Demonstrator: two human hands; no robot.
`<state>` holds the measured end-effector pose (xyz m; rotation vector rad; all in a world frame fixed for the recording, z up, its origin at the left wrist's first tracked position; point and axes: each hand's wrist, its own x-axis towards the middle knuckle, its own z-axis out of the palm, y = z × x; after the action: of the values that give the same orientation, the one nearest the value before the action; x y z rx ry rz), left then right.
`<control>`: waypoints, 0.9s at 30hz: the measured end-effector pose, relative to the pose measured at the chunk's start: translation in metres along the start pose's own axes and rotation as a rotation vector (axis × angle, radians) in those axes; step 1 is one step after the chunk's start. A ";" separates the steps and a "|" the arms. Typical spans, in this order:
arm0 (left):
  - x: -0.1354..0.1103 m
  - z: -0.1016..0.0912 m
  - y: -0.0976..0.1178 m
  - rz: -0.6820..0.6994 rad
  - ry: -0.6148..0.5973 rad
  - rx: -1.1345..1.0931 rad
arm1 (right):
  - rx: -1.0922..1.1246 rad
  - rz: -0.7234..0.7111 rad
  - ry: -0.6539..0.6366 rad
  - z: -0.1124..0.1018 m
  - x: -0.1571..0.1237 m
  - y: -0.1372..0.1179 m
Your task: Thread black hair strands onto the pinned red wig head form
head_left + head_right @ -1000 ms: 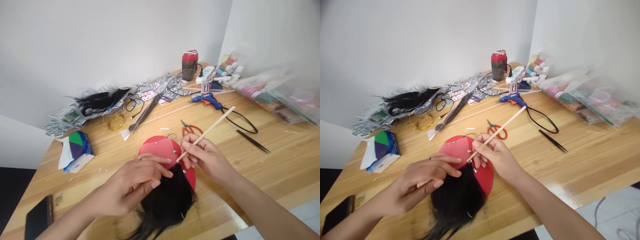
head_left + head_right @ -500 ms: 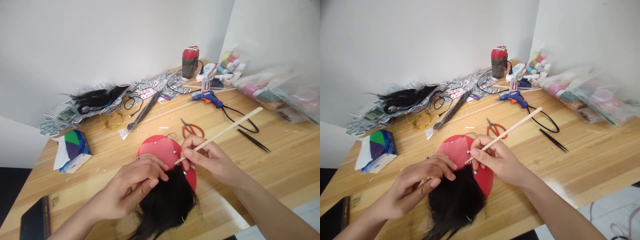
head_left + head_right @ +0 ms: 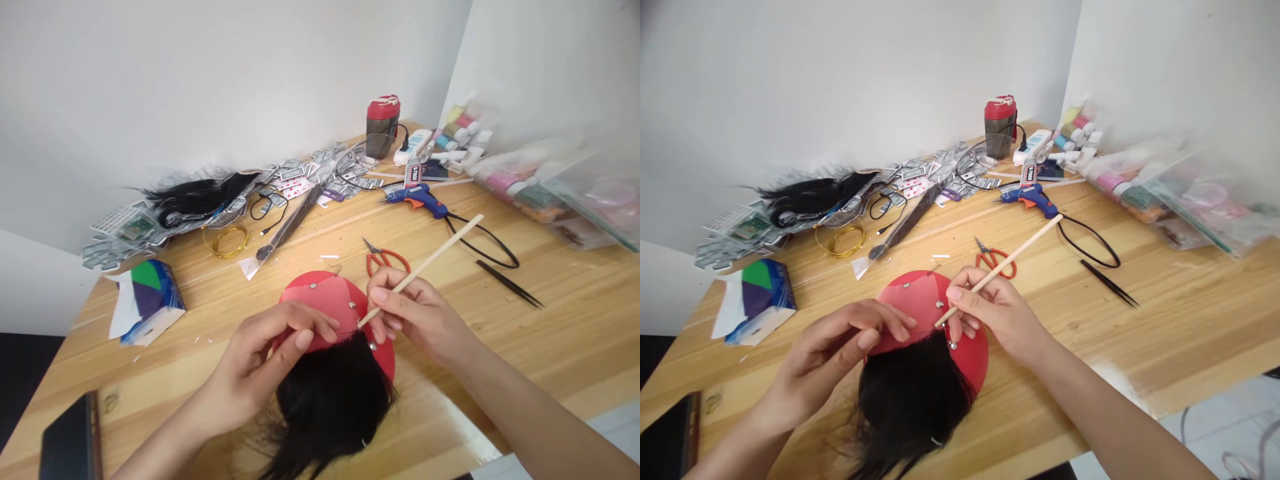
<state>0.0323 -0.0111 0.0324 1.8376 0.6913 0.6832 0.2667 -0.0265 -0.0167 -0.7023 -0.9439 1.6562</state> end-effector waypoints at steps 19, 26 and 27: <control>-0.001 0.011 0.003 -0.086 0.217 0.003 | -0.244 -0.091 0.027 0.007 -0.005 -0.003; 0.002 0.012 0.001 -0.080 0.224 -0.053 | -0.297 -0.104 0.020 0.009 -0.006 -0.005; 0.002 0.012 0.001 -0.080 0.227 -0.064 | -0.314 -0.107 0.025 0.009 -0.006 -0.005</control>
<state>0.0427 -0.0175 0.0293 1.6806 0.8761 0.8591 0.2631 -0.0336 -0.0076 -0.8638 -1.2171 1.4173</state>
